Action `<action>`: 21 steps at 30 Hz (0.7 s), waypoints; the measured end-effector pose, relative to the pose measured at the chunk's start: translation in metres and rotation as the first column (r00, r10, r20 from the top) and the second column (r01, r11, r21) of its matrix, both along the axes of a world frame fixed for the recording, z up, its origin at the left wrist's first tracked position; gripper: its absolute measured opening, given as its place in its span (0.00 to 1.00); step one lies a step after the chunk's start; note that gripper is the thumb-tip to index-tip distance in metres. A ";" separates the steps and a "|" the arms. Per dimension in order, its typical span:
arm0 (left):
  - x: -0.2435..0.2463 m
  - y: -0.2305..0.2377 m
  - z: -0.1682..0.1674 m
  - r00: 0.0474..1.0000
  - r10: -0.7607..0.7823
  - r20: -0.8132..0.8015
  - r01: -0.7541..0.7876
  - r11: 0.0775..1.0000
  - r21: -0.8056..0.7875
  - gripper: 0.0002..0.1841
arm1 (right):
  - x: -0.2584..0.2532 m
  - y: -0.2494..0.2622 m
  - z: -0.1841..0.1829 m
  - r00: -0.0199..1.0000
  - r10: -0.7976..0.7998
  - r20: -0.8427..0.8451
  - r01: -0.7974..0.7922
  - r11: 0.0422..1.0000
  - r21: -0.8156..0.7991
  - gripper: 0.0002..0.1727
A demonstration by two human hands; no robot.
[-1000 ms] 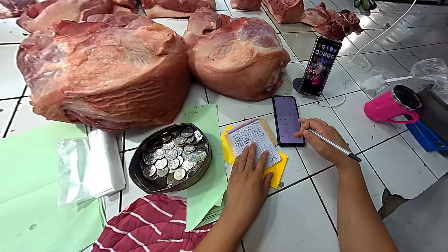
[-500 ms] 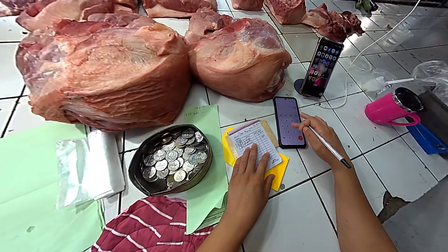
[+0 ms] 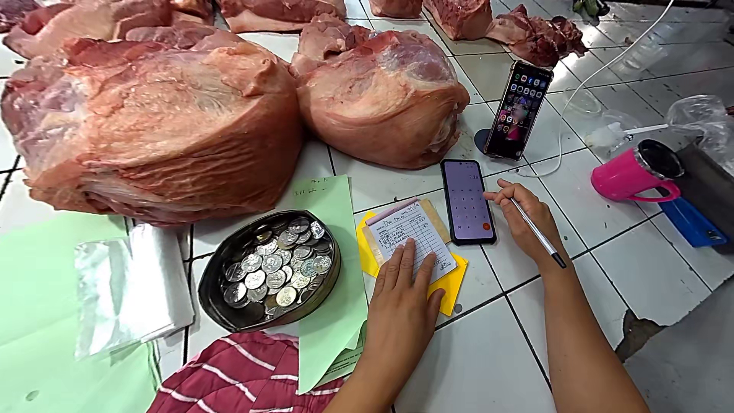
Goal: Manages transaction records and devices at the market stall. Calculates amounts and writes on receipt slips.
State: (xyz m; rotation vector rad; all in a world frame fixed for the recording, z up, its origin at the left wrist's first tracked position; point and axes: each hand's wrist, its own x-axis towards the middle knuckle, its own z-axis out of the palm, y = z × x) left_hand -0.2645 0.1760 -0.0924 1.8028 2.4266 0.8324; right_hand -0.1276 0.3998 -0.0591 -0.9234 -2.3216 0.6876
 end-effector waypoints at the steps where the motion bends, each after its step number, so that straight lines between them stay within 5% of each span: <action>1: 0.000 0.000 0.000 1.000 0.002 0.000 -0.002 1.000 -0.001 0.25 | -0.001 0.000 -0.001 1.000 0.008 0.014 -0.007 1.000 -0.013 0.15; 10: 0.001 0.000 0.002 1.000 -0.006 0.003 0.006 1.000 -0.018 0.25 | 0.002 0.010 -0.010 0.981 -0.093 -0.168 0.081 0.994 -0.078 0.16; 21: 0.001 -0.001 0.009 0.994 -0.013 0.110 0.018 0.999 -0.048 0.25 | -0.007 0.024 -0.023 0.910 -0.242 -0.337 0.120 0.931 -0.345 0.14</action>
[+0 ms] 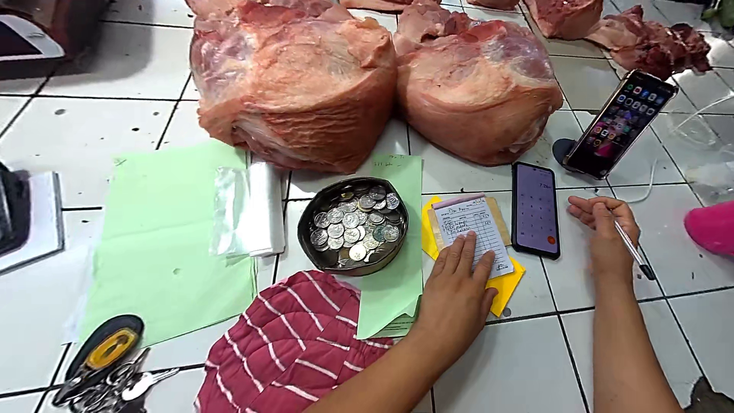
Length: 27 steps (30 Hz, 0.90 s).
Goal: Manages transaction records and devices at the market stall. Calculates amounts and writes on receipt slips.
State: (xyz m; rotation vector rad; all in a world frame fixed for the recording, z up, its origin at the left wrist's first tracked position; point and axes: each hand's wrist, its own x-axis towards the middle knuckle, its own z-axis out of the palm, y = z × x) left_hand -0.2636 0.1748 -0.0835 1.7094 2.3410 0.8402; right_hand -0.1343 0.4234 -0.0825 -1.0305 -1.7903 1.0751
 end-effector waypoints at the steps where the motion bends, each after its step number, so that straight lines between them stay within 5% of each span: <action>1: 0.000 0.000 0.000 1.000 -0.001 0.011 0.001 1.000 0.002 0.25 | -0.001 0.000 0.000 1.000 0.007 0.002 -0.007 1.000 0.004 0.13; 17: 0.005 0.000 -0.003 1.000 0.013 0.000 -0.013 1.000 0.022 0.25 | -0.020 -0.002 -0.003 0.985 0.135 0.102 -0.145 0.985 0.097 0.15; 27: 0.002 0.000 -0.009 0.999 0.008 -0.047 -0.007 1.000 0.022 0.25 | -0.015 -0.018 0.008 0.893 0.244 0.378 -0.224 0.970 -0.095 0.33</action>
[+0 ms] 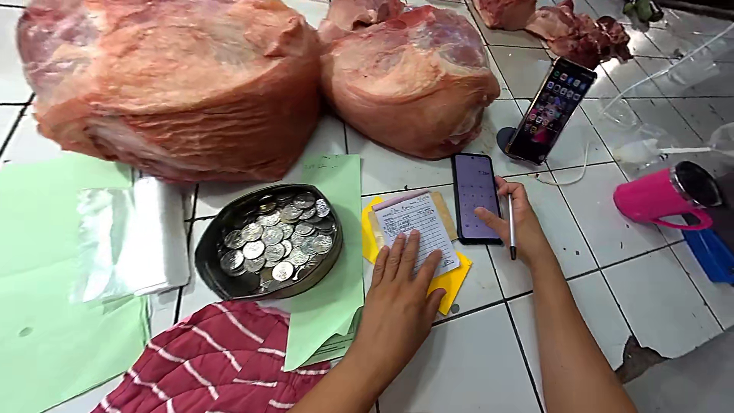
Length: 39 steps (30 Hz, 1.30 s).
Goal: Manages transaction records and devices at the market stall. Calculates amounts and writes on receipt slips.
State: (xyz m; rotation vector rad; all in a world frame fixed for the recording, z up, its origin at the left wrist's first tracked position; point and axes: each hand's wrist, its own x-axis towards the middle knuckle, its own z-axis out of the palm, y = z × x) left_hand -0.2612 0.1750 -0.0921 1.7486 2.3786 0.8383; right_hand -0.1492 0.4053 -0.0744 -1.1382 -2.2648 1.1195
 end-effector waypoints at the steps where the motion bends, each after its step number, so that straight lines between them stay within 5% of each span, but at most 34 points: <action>1: 0.000 0.000 -0.001 1.000 0.002 -0.008 -0.002 1.000 0.002 0.26 | -0.001 -0.001 0.000 1.000 -0.001 0.023 0.001 1.000 -0.003 0.33; 11: -0.001 -0.002 -0.001 0.999 -0.005 -0.039 0.005 1.000 0.002 0.26 | -0.014 -0.012 -0.004 0.997 -0.037 0.075 0.032 0.997 0.072 0.38; 17: -0.001 -0.002 0.002 1.000 -0.007 -0.025 0.007 1.000 -0.013 0.26 | 0.007 0.004 0.003 0.995 0.092 -0.023 -0.095 0.978 -0.186 0.35; 23: -0.001 -0.002 0.001 1.000 -0.011 -0.021 0.011 1.000 -0.010 0.26 | 0.010 0.008 0.004 0.992 0.080 -0.101 -0.099 0.974 -0.206 0.27; 31: -0.001 -0.001 0.001 0.999 -0.005 -0.043 0.004 1.000 -0.012 0.27 | 0.015 0.007 0.007 0.970 0.197 0.144 -0.178 0.975 -0.136 0.49; 39: -0.002 -0.002 -0.001 0.999 -0.014 -0.052 0.013 1.000 -0.004 0.27 | 0.010 -0.006 0.014 0.926 0.185 0.329 -0.193 0.981 -0.010 0.51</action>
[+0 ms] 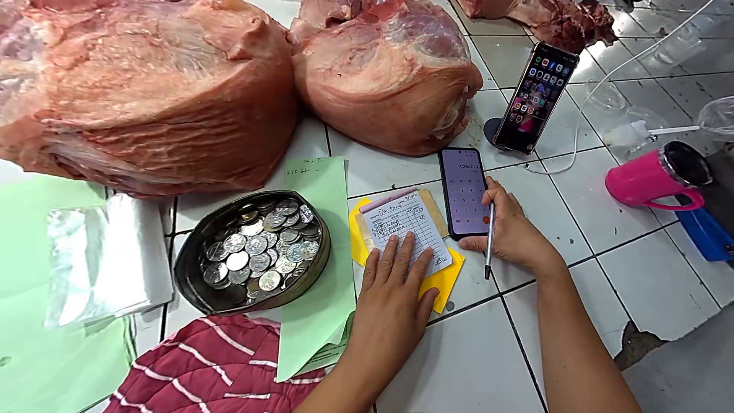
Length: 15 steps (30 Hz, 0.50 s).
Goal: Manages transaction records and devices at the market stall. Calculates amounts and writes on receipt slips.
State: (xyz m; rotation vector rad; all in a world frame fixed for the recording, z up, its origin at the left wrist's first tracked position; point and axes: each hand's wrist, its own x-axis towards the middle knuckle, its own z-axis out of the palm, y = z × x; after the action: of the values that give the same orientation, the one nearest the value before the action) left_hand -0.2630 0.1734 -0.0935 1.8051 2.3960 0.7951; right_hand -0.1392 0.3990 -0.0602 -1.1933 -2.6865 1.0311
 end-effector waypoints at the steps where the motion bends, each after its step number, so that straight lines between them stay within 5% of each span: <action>1: 0.000 0.000 0.000 1.000 0.000 0.000 0.000 1.000 -0.002 0.27 | 0.001 0.000 0.000 1.000 0.004 0.000 -0.004 1.000 0.002 0.51; 15: -0.001 0.000 0.002 0.998 0.040 -0.046 -0.039 0.999 0.025 0.21 | -0.012 -0.023 0.005 0.990 -0.115 0.085 0.103 0.985 0.135 0.48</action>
State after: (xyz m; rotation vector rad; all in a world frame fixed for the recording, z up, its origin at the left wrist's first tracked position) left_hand -0.2637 0.1738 -0.0916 1.8098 2.4692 0.7975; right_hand -0.1508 0.3762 -0.0553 -1.3774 -2.6716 0.7926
